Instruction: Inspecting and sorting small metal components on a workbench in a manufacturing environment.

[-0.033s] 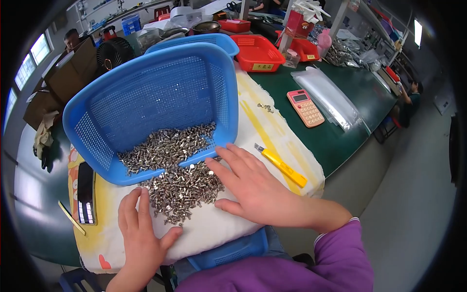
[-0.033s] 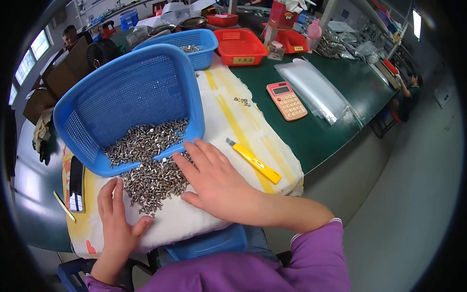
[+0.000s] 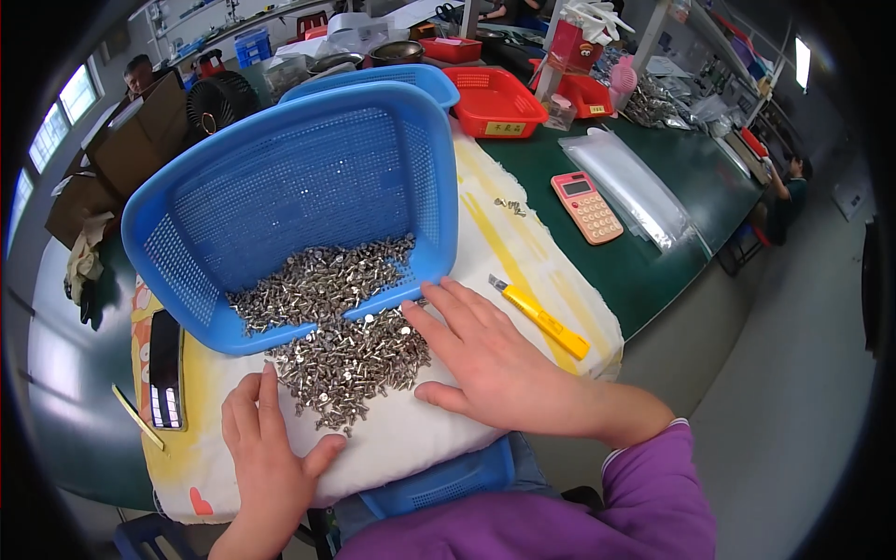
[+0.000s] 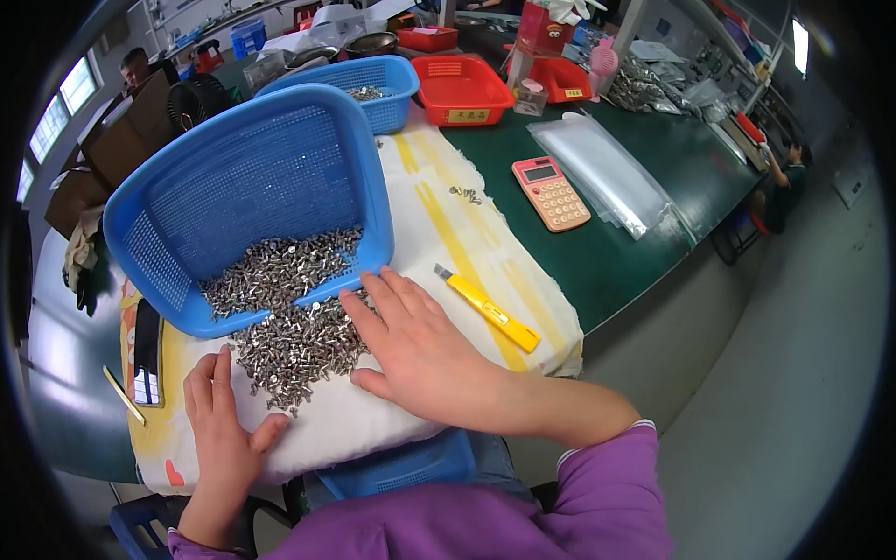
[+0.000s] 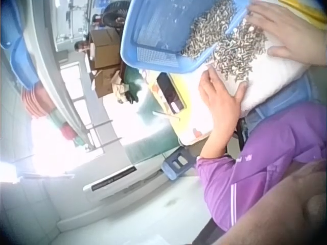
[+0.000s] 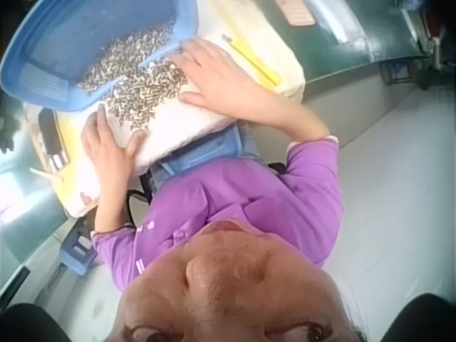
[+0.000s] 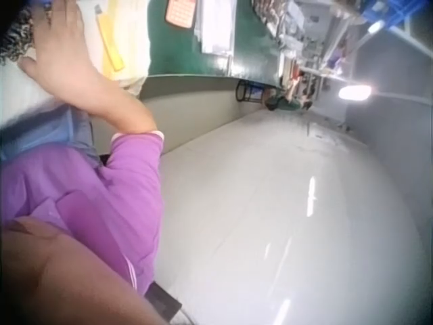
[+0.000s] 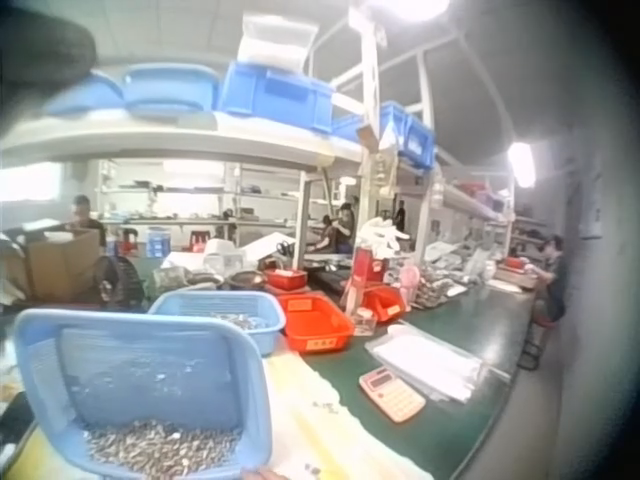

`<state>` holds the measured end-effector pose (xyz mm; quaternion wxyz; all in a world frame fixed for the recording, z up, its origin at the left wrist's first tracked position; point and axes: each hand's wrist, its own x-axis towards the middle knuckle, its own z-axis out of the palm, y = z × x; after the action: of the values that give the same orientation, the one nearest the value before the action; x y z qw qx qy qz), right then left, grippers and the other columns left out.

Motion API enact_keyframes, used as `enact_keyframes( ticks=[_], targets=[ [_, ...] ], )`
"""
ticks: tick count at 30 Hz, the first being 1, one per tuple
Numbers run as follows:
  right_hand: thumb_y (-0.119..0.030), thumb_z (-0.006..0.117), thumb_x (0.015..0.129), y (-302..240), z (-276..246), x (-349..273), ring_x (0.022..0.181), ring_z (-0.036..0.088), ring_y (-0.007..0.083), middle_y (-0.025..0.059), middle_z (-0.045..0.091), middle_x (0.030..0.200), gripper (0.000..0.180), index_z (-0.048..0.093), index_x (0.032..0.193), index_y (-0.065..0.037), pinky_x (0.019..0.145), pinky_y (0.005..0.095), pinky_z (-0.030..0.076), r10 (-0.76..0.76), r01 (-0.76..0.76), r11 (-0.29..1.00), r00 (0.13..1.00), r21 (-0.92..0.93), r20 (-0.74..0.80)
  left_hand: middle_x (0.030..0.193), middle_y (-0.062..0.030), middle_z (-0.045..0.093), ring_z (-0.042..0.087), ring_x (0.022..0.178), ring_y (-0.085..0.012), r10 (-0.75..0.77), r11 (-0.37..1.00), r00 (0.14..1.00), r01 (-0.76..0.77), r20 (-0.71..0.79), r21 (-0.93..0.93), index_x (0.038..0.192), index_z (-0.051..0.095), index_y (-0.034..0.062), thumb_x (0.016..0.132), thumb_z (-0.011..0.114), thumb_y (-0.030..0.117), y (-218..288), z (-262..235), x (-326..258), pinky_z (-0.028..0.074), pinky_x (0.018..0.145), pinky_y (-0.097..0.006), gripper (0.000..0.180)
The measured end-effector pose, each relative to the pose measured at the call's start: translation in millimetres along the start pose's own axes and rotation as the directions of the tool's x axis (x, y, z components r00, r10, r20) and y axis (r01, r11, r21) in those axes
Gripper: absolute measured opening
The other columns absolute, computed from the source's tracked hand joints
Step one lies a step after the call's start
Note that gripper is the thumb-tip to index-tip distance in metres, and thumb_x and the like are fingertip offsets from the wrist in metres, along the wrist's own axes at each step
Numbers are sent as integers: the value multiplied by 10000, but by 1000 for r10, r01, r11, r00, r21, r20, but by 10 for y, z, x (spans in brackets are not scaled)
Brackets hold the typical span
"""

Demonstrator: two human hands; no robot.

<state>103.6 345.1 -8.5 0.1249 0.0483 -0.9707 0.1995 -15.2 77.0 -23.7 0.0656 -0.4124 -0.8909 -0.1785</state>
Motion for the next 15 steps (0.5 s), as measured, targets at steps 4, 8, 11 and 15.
enact_keyframes(
  ticks=[4,8,11,15],
  targets=[
    [-289,740,904,-97,153,-88,1463,337,520,369,350,1544,800,379,1497,107,1221,554,294,45,-46,998,999,45,16,1245,-223,530,564,1134,-422,-52,994,995,60,87,-93,1456,450,-82,736,888,369,-5,78,-17,481,951,-493,955],
    [-272,725,914,-240,298,-109,1459,337,532,381,344,1539,778,380,1489,121,1219,551,302,12,-11,992,1000,123,-10,1206,-218,548,620,1036,-405,-51,975,996,65,70,-213,1456,462,-64,767,886,266,172,105,3,540,853,-440,874],
    [-228,708,920,-342,371,-105,1464,333,526,366,345,1545,739,387,1488,119,1221,551,300,-10,14,990,1000,140,-27,1249,-226,549,616,1069,-412,-67,941,994,90,82,-326,1461,470,-43,811,857,196,322,130,35,539,879,-444,793],
    [-160,713,896,-337,384,-102,1479,338,484,282,388,1549,666,451,1465,66,1217,537,315,-40,54,965,997,255,-60,1261,-224,546,603,1101,-404,-2,914,1000,8,14,-406,1469,482,-12,804,852,127,396,222,110,534,900,-442,773]
  ],
)
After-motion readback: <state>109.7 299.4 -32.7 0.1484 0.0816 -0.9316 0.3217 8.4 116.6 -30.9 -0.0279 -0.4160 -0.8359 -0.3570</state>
